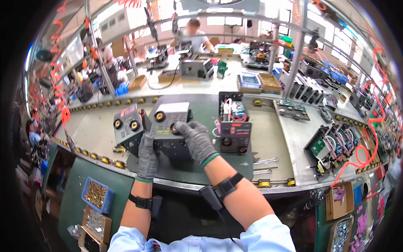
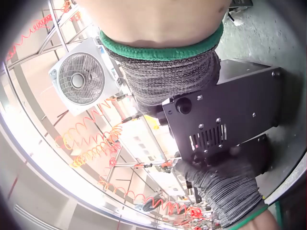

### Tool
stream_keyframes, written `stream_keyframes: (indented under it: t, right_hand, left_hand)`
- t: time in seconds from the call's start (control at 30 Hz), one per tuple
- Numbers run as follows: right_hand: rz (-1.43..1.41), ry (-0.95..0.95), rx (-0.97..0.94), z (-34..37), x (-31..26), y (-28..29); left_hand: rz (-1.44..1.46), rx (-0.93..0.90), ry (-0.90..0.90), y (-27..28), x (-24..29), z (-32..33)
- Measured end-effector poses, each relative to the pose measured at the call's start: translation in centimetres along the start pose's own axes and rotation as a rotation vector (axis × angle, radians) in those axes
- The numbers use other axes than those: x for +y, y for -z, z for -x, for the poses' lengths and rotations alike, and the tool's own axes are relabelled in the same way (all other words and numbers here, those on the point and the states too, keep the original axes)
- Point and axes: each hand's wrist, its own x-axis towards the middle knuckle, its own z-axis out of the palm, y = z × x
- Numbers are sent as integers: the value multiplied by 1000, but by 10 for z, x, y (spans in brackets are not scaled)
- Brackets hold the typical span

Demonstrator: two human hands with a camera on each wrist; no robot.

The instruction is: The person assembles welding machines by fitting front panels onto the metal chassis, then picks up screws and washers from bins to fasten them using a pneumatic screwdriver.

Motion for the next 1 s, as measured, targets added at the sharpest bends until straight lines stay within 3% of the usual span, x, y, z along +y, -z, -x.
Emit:
stream_keyframes:
  t: [0.03, 0.1, 0.2, 0.27, 0.37, 0.4, 0.43, 0.47, 0.5, 0.53, 0.57, 0.6, 0.63, 0.7, 0.73, 0.8, 0.93, 1.0]
  right_hand:
    - [62, 8, 13, 2, 0, 1]
    - [70, -62, 47, 20, -13, -3]
    - [91, -26, 50, 61, -17, 10]
    - [256, 43, 13, 97, -13, 41]
    - [231, -46, -33, 148, -43, 93]
    - [318, -29, 18, 153, -45, 121]
    - [388, 66, 63, 157, -53, 145]
    - [401, 78, 126, 153, -52, 176]
    - [420, -38, 169, 144, -54, 207]
    - [360, -54, 211, 133, -57, 224]
    - [300, -65, 257, 121, -58, 236]
    - [303, -67, 263, 105, -53, 247]
    - [260, -85, 262, 89, -45, 257]
    - [209, -105, 276, 66, -43, 265]
    - [242, -215, 267, 54, -43, 262]
    - [303, -383, 237, 32, -40, 257]
    - [378, -487, 190, 11, -43, 246]
    - [326, -492, 165, 6, -34, 256]
  left_hand:
    - [2, -19, -25, -3, 8, 3]
    - [95, 59, 165, -7, 22, 11]
    - [24, 162, 145, -18, 36, 23]
    - [-65, 254, 159, -23, 39, 32]
    - [3, 222, 69, -21, 51, 64]
    - [-17, 156, 87, -14, 46, 73]
    - [228, 86, 163, -11, 28, 86]
    - [155, -105, 137, -18, 9, 96]
    - [-65, -277, 124, -42, 18, 107]
    - [-335, -390, 164, -73, 46, 107]
    - [-369, -445, 86, -99, 49, 104]
    - [-380, -506, 164, -119, 36, 94]
    - [-392, -488, 261, -139, 18, 85]
    - [-718, -458, -17, -168, -34, 63]
    - [-721, -474, -14, -177, -44, 54]
    - [-611, -522, 103, -188, -61, 35]
    - [-309, -593, 297, -190, -88, 20]
    - [-167, -557, 369, -193, -74, 22]
